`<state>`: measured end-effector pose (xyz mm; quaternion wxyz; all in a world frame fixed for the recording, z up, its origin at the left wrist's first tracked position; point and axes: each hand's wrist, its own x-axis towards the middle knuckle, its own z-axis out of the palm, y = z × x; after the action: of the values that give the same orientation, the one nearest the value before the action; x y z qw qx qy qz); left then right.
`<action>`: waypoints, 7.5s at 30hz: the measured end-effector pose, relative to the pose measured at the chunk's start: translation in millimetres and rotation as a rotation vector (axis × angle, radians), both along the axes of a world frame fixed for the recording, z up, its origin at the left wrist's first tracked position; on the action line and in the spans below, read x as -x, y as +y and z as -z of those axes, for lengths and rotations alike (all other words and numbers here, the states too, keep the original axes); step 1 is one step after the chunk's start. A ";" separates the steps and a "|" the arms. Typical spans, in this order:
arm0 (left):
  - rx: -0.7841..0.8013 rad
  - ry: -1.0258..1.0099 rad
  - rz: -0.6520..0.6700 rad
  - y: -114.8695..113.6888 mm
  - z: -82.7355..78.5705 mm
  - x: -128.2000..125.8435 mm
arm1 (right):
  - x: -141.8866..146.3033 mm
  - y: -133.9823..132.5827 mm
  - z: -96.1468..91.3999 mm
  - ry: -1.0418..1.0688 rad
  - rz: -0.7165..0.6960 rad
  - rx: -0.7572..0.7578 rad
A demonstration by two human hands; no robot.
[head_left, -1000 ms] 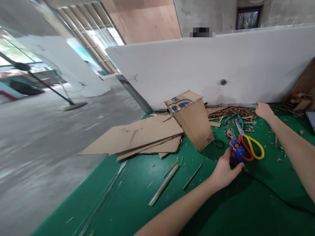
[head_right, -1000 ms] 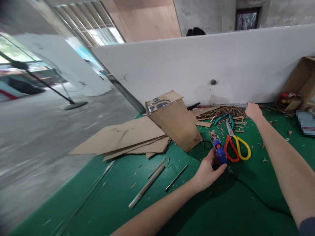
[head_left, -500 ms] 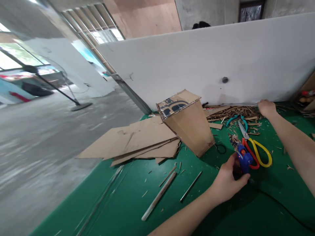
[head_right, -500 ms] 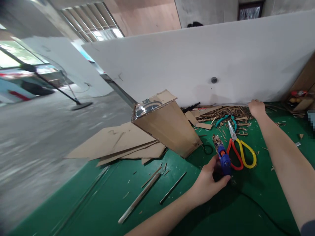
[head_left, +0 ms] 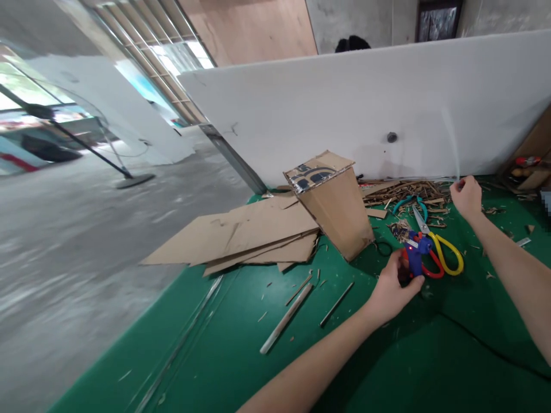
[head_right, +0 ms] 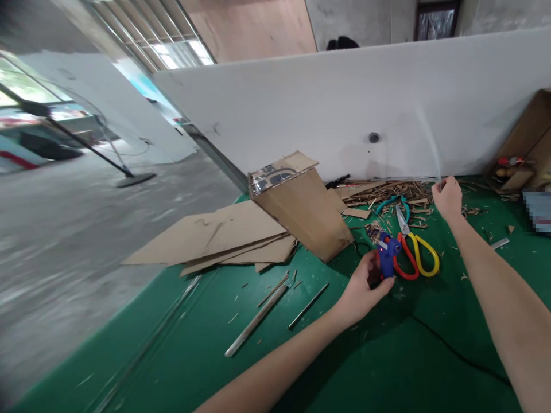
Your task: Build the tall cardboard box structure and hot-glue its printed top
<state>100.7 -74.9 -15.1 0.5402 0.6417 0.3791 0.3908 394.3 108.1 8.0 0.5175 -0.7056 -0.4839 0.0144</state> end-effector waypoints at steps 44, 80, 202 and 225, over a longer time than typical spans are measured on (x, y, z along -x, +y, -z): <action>-0.071 0.007 -0.111 3.1 11.3 -7.1 | 119.1 -219.6 -3.6 0.547 -0.578 -0.223; -0.156 0.291 -0.279 -13.1 -4.0 -4.2 | 120.9 -207.7 1.5 1.014 -0.498 -0.097; -1.055 0.506 -0.016 40.8 -129.4 90.6 | 147.7 -161.1 -103.0 0.760 -0.677 -0.226; -1.173 0.482 0.025 43.7 -130.1 91.8 | 142.1 -164.7 -113.1 0.853 -0.724 -0.026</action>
<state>8.9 -31.2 115.0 0.0029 0.9054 0.2052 0.3717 252.2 -56.6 121.1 0.6383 -0.4196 -0.4430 0.4694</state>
